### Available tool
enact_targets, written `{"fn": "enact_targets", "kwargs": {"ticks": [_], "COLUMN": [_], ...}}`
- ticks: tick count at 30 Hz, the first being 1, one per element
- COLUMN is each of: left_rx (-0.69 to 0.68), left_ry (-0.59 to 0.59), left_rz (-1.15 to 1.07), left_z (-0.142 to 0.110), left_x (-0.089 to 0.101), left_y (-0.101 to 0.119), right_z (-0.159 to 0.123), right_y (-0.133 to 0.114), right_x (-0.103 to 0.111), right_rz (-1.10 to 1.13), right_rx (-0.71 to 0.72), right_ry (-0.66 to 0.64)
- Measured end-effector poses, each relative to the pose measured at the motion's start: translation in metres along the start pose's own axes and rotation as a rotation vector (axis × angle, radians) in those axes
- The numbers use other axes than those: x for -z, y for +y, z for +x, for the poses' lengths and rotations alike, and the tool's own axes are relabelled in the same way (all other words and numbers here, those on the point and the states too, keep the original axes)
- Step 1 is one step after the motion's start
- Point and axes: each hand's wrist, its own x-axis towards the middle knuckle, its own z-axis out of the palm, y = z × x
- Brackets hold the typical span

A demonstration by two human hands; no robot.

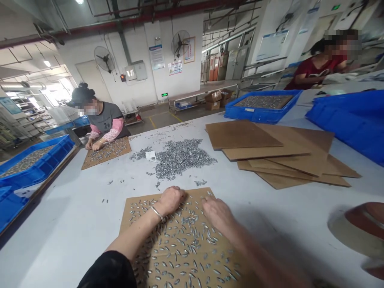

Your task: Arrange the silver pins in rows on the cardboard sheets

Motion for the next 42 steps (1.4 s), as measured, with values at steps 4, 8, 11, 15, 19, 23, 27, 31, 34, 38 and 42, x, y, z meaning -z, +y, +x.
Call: {"fn": "enact_targets", "kwargs": {"ticks": [4,8,11,15,19,23,27,31,34,38,42], "left_rx": [0.027,0.015,-0.016,-0.042,-0.046,-0.057,-0.069,-0.017,-0.011,0.015,0.028], "left_ry": [0.008,0.0,-0.029,-0.093,-0.101,-0.062,-0.035,-0.073,-0.07,-0.063,-0.065], "left_rz": [0.019,0.013,0.001,-0.002,0.031,0.073,0.095,0.056,0.019,0.001,0.021], "left_z": [0.013,0.023,0.032,0.043,0.046,0.049,0.058,0.058,0.057,0.057,0.055], "left_x": [-0.005,-0.01,-0.016,-0.021,-0.018,-0.012,-0.012,-0.015,-0.014,-0.012,-0.012], "left_y": [0.006,0.014,0.022,0.033,0.043,0.039,0.026,0.024,0.024,0.024,0.027], "right_z": [-0.004,-0.001,0.006,0.015,0.016,0.026,0.039,0.033,0.026,0.024,0.028], "right_y": [0.005,0.03,0.04,0.032,0.016,0.009,0.008,0.006,0.007,0.009,0.008], "right_x": [-0.003,0.001,0.005,0.007,0.013,0.02,0.019,0.016,0.014,0.01,0.01], "right_rz": [-0.003,0.039,0.091,0.133,0.096,0.039,-0.025,-0.067,-0.082,-0.046,0.023], "right_rx": [0.071,-0.042,-0.071,0.007,-0.003,-0.002,0.022,0.09,0.149,0.12,0.028], "right_ry": [0.009,0.022,0.027,-0.007,0.013,0.058,0.077,0.055,0.064,0.11,0.077]}}
